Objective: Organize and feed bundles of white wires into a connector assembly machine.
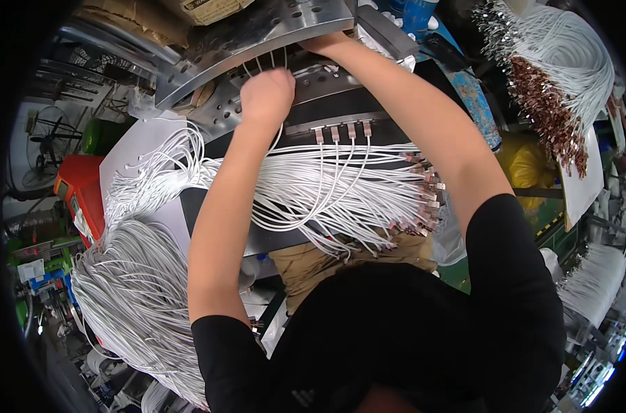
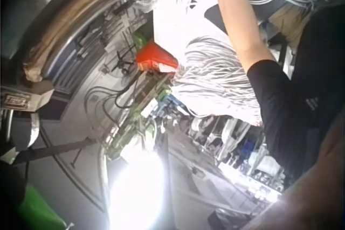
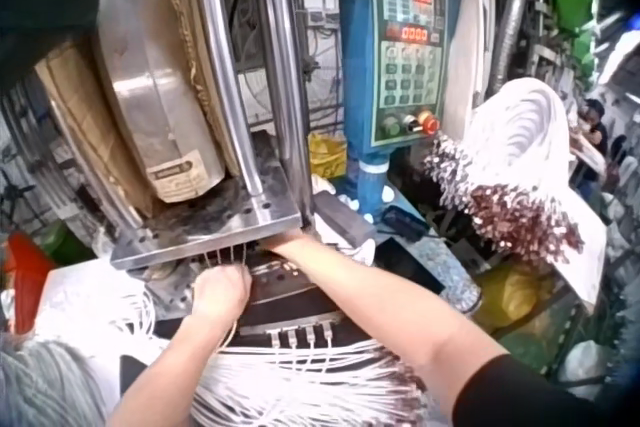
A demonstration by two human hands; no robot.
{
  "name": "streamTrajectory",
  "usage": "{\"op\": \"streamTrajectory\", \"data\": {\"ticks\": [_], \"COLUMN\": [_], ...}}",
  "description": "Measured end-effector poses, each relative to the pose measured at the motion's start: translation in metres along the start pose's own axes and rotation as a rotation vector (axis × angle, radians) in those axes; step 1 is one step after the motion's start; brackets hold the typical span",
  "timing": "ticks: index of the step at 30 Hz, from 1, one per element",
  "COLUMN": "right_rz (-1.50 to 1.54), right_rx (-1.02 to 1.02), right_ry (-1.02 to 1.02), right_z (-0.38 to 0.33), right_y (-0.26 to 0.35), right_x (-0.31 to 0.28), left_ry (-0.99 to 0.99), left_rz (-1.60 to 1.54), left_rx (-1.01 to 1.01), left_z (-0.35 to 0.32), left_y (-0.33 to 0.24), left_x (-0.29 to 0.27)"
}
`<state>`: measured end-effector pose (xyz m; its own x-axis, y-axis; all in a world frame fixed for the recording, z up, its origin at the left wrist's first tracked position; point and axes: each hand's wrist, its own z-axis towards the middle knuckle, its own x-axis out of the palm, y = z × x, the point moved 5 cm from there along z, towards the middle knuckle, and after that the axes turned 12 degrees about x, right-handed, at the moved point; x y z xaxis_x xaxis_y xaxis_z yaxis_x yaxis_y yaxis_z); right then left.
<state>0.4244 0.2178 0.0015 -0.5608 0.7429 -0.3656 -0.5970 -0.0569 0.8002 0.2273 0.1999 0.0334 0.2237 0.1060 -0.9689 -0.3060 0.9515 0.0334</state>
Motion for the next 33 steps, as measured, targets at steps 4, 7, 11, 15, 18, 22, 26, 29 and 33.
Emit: {"op": "streamTrajectory", "data": {"ticks": [4, 7, 11, 15, 18, 22, 26, 29, 33], "right_rz": [0.007, 0.271, -0.09, -0.277, -0.399, -0.6, -0.386, -0.51, -0.26], "right_rx": [0.119, 0.17, 0.005, -0.013, -0.22, -0.255, 0.014, -0.073, -0.058], "right_ry": [0.111, 0.225, 0.09, 0.253, 0.156, 0.125, 0.422, 0.641, 0.455], "right_z": [-0.005, -0.007, -0.01, -0.045, -0.098, -0.138, -0.159, -0.186, -0.166], "right_y": [0.053, 0.067, 0.035, 0.04, 0.11, 0.09, 0.109, 0.1, 0.099], "right_x": [0.019, 0.004, -0.017, -0.006, -0.034, -0.085, -0.125, -0.124, -0.104], "left_ry": [-0.072, -0.081, 0.012, -0.7, -0.675, -0.327, -0.262, -0.276, -0.245], "left_rz": [-0.035, -0.083, 0.146, 0.023, -0.001, -0.684, -0.598, -0.567, -0.488], "left_rx": [-0.015, 0.098, 0.224, -0.512, -0.671, -0.338, 0.227, 0.234, 0.204], "left_z": [-0.035, -0.051, -0.1, -0.191, -0.22, -0.154, -0.145, -0.143, -0.138], "left_y": [0.034, 0.009, -0.002, 0.206, 0.202, 0.028, -0.104, -0.119, -0.108], "left_x": [-0.029, -0.049, -0.135, -0.191, -0.198, -0.112, -0.074, -0.068, -0.06]}}
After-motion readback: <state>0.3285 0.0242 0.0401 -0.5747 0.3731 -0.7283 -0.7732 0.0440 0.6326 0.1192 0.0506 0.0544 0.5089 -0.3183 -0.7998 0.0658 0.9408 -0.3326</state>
